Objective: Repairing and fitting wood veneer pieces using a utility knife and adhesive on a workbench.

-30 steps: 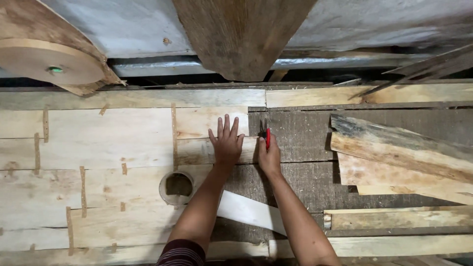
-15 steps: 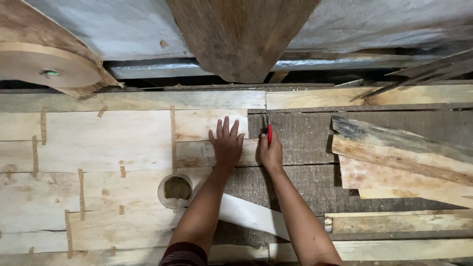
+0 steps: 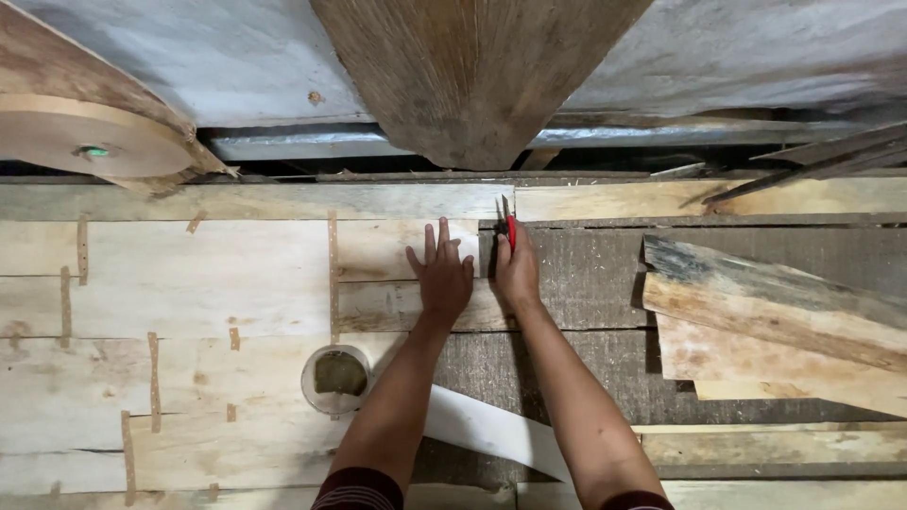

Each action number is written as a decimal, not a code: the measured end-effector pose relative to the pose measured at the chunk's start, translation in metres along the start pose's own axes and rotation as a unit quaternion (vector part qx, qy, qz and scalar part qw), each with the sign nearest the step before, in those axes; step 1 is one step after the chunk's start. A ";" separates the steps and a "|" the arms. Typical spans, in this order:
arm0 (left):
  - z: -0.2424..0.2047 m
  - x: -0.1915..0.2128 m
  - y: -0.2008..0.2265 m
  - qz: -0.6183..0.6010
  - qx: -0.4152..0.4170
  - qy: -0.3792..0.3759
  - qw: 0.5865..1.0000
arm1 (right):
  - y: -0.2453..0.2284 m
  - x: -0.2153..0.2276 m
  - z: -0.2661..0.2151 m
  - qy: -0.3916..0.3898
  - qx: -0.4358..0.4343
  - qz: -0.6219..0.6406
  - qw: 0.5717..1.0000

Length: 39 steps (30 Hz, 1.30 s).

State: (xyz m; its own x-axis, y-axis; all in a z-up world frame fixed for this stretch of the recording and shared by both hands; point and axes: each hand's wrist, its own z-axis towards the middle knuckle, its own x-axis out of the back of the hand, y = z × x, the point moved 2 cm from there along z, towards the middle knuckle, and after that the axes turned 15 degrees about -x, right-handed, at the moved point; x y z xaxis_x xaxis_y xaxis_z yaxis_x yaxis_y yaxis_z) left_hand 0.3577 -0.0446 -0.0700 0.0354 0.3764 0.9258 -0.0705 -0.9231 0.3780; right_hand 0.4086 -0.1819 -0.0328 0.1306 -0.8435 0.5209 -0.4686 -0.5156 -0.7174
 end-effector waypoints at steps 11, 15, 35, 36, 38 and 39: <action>-0.004 -0.006 -0.001 0.034 -0.031 0.051 0.998 | 0.004 -0.005 0.001 0.015 0.034 -0.015 0.999; -0.001 -0.008 -0.003 0.018 -0.026 0.035 0.999 | 0.000 0.000 -0.006 0.007 0.031 -0.023 0.999; 0.000 -0.009 -0.004 0.022 -0.009 -0.008 1.000 | 0.030 0.000 0.018 0.111 0.069 -0.009 0.991; 0.000 -0.009 -0.004 0.022 -0.008 -0.012 1.000 | 0.031 0.001 0.019 0.117 0.075 -0.018 0.990; 0.000 -0.008 -0.004 0.021 -0.009 -0.019 1.000 | 0.032 0.002 0.018 0.109 0.069 -0.004 0.992; 0.001 -0.007 -0.004 0.019 -0.009 -0.026 0.999 | 0.032 0.002 0.018 0.101 0.063 0.011 0.993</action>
State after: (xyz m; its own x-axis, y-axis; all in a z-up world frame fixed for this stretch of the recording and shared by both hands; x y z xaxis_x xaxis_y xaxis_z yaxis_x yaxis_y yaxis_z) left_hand 0.3584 -0.0438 -0.0776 0.0832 0.3360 0.9382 -0.0905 -0.9350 0.3429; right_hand 0.4094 -0.2030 -0.0624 -0.0614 -0.8142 0.5774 -0.3555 -0.5227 -0.7749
